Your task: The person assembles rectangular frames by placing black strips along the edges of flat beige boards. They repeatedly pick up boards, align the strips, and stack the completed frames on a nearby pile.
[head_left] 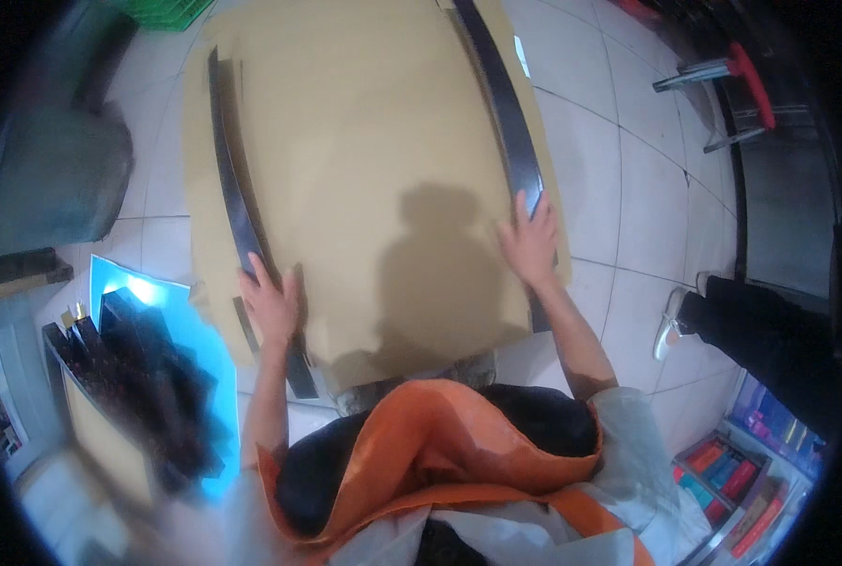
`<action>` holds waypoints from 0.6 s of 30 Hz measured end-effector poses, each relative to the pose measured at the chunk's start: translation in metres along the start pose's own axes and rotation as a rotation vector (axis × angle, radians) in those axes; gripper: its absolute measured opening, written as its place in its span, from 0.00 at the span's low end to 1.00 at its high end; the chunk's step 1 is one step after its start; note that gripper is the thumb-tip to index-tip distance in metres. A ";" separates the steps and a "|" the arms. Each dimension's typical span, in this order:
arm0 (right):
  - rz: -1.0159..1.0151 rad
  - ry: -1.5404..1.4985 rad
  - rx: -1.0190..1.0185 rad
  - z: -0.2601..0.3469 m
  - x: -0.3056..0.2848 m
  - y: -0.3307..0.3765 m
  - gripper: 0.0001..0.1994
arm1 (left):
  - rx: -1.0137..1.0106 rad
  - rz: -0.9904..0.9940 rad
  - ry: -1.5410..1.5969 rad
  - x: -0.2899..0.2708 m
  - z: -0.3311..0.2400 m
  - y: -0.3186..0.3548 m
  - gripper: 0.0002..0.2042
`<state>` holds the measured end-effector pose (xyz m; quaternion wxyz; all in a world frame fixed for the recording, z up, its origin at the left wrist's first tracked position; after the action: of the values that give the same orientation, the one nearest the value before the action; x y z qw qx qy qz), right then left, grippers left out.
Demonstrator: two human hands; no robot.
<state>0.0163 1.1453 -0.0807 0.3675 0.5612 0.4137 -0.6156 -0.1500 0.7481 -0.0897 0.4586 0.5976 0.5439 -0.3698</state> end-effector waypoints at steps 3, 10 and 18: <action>-0.158 -0.880 0.142 -0.054 0.018 -0.020 0.24 | -0.085 0.164 0.519 0.000 0.036 -0.028 0.27; 0.393 -1.436 0.509 -0.062 0.011 -0.055 0.33 | -0.311 0.529 0.588 -0.029 0.012 -0.076 0.35; 0.474 -1.052 0.344 -0.073 0.038 -0.127 0.29 | -0.222 0.427 0.028 -0.019 -0.002 -0.124 0.31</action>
<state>-0.0753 1.2619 -0.1086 0.5542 0.3094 -0.0655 -0.7700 -0.2755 0.7428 -0.0897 0.5817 0.6501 0.4486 -0.1942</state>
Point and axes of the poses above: each hand's wrist, its own y-axis away from the middle knuckle, its own x-axis out of the palm, z = x × y, the point moved 5 cm from there along -y, towards the middle knuckle, and after that the axes turned 11 degrees about -x, right-handed, at the moved point
